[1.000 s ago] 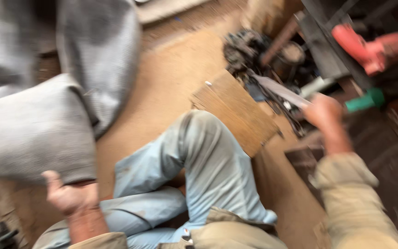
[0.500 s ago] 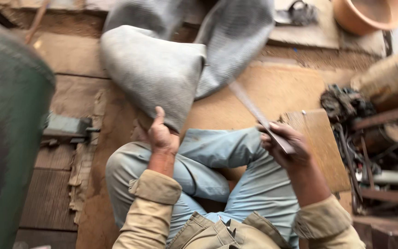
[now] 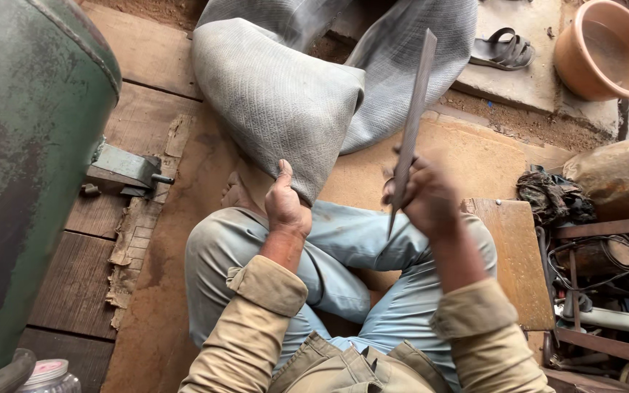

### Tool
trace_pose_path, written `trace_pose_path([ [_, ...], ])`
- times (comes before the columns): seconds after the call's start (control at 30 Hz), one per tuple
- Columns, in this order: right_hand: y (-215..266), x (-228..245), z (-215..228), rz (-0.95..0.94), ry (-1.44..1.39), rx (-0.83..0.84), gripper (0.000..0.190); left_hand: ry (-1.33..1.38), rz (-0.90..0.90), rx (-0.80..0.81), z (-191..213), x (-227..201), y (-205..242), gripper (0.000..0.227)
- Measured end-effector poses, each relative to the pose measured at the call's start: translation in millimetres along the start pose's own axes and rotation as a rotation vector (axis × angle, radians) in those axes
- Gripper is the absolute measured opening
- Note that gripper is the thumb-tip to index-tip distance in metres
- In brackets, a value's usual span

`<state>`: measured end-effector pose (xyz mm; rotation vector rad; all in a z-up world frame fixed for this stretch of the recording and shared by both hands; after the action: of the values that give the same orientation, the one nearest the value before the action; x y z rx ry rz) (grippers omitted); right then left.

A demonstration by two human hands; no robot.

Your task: The person uses a metal file to roughen the surface of a large rubber inner tube and a small circular patch while sitting on the floor.

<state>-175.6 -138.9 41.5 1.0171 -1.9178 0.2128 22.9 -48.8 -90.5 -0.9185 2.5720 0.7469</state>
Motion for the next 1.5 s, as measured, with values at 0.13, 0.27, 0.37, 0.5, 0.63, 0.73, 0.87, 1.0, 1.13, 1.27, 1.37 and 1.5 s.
trace_pose_path([
  [0.13,-5,-65,32,-0.172,0.088,-0.348,0.048,-0.062,-0.027,-0.048,4,1,1,0.059],
  [0.27,-1,-72,26,-0.126,0.265,-0.405,0.039,-0.083,-0.054,-0.020,4,2,3,0.062],
  [0.37,-5,-49,2,0.120,0.295,-0.278,0.040,-0.054,-0.021,-0.045,6,5,3,0.062],
  [0.5,-20,-71,6,-0.048,0.478,-0.325,0.035,-0.016,-0.001,-0.065,6,4,6,0.061],
  [0.63,-17,-121,36,-0.459,0.617,-0.351,0.039,-0.032,0.094,-0.225,30,13,11,0.060],
  [0.73,-7,-121,53,-0.433,0.519,-0.372,0.042,-0.027,0.040,-0.248,36,14,9,0.059],
  [0.87,-7,-113,61,-0.375,0.633,-0.367,0.053,0.004,0.046,-0.244,37,17,12,0.058],
  [1.0,-7,-97,60,-0.200,0.897,-0.331,0.053,0.010,0.040,-0.195,38,20,10,0.055],
  [1.13,11,-41,93,-0.006,1.167,-0.526,0.043,0.015,0.031,-0.027,28,22,2,0.055],
  [1.27,50,41,169,0.118,1.367,-0.824,0.038,-0.030,0.023,0.078,26,18,-1,0.055],
  [1.37,70,68,236,-0.007,1.383,-0.966,0.040,-0.036,-0.014,0.109,19,8,-1,0.051],
  [1.5,74,45,299,-0.306,1.513,-0.906,0.052,-0.146,-0.123,0.158,10,-3,1,0.051],
])
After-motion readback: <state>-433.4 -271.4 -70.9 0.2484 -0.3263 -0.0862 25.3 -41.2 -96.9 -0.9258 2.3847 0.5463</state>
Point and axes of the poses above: each hand's wrist, its own y-axis away from the middle knuckle, its own z-axis out of the back of the hand, x = y × z, the point moved 10 cm from there along -y, towards the middle knuckle, and after that the axes turned 8 degrees about -z, right-handed, at the moved point
